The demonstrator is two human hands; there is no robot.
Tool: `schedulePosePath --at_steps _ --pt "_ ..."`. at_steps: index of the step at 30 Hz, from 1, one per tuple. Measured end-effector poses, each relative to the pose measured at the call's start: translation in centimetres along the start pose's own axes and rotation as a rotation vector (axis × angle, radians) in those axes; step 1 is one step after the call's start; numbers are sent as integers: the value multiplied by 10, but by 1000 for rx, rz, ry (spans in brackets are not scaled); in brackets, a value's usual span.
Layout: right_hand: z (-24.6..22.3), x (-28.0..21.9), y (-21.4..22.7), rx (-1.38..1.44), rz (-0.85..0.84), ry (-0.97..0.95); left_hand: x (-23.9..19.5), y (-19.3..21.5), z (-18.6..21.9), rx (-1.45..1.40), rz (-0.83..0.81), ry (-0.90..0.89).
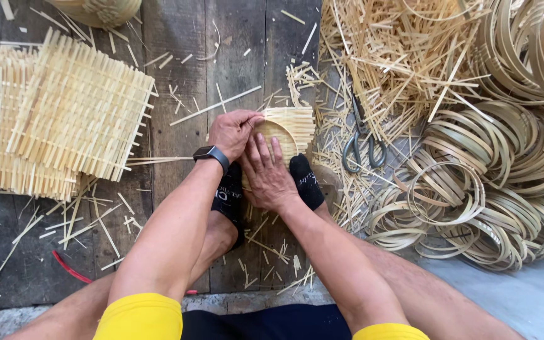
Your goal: The person sits on the floor and repeatedly assembles small bamboo baskets. They place a woven bamboo mat over a circular mold, add a bamboo ring, fold the mat around the ring, and trim the excess with shears. The process is repeated multiple times, producing a stack of finished baskets.
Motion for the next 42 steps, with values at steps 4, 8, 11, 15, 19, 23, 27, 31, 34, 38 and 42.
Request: schedulePosePath --at_steps 4,8,11,15,19,23,27,31,34,38,42 --pt "10 2 -6 87 -27 -105 2 -3 2 26 -1 -94" --pt "-1 9 5 -3 63 -99 -1 -4 -6 62 -2 -64" --pt "10 14 17 77 -2 -126 8 -6 -8 62 -37 24" --pt "47 12 43 635 63 -100 7 -7 -3 49 -38 -89" --pt "121 39 18 448 -4 -549 6 -9 -6 66 -37 -63" --pt "139 44 -39 716 -271 -675 11 -15 -32 99 -59 218" --pt "158 39 -77 838 -250 -684 15 -17 -39 84 2 220" --pt "159 38 -98 929 -265 -637 16 -22 -46 -24 -52 261" --pt "173 31 -57 1145 -107 -670 16 -15 -29 -65 -138 194" --pt "243 -7 94 754 -64 -603 12 -8 6 -22 -207 148" --pt "276 -76 192 73 -497 -697 -23 -7 77 139 -127 -328"
Point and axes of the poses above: each hand's wrist, its own x-axis towards the middle knuckle, its own y-axis out of the back of the hand, z = x × y, the point moved 9 cm from there along x, towards the middle knuckle, and after that the axes turned 2 degrees about -y, right-handed, at the moved point
